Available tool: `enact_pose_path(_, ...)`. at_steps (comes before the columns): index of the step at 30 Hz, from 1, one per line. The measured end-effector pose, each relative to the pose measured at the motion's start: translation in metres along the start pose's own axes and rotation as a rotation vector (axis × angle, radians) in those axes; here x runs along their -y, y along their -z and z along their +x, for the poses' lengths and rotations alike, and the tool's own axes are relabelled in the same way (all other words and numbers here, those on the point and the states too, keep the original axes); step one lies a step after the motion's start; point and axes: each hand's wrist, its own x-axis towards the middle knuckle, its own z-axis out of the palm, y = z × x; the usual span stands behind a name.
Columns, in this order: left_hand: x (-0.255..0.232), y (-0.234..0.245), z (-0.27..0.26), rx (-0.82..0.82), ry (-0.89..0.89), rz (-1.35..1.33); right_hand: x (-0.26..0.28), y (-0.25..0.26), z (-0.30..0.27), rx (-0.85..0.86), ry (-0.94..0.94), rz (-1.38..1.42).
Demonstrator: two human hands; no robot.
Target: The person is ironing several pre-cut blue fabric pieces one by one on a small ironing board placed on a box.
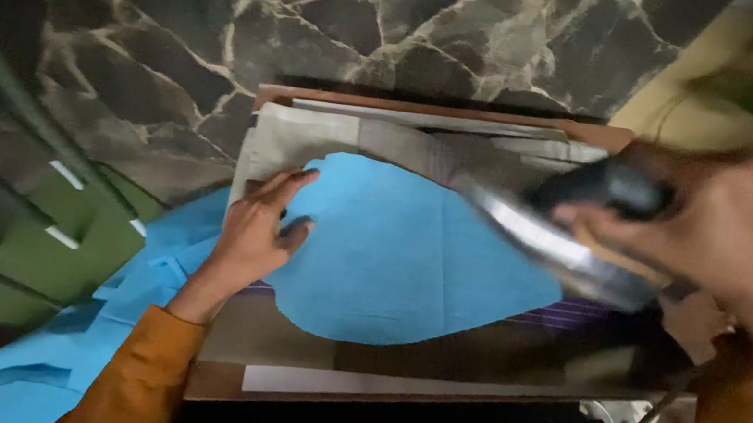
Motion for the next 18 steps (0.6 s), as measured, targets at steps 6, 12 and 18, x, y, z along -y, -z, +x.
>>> enact_pose_path(6,-0.005,0.004,0.001,0.013,0.037,-0.035,-0.009,-0.002,0.008,-0.125,0.2,-0.204)
enact_pose_path(12,-0.01,0.01,0.003,0.069,0.128,-0.132,0.055,-0.055,-0.002,-0.088,0.433,0.217)
enact_pose_path(18,-0.011,0.011,0.005,0.061,0.104,-0.111,0.08,-0.07,0.025,0.065,0.29,0.183)
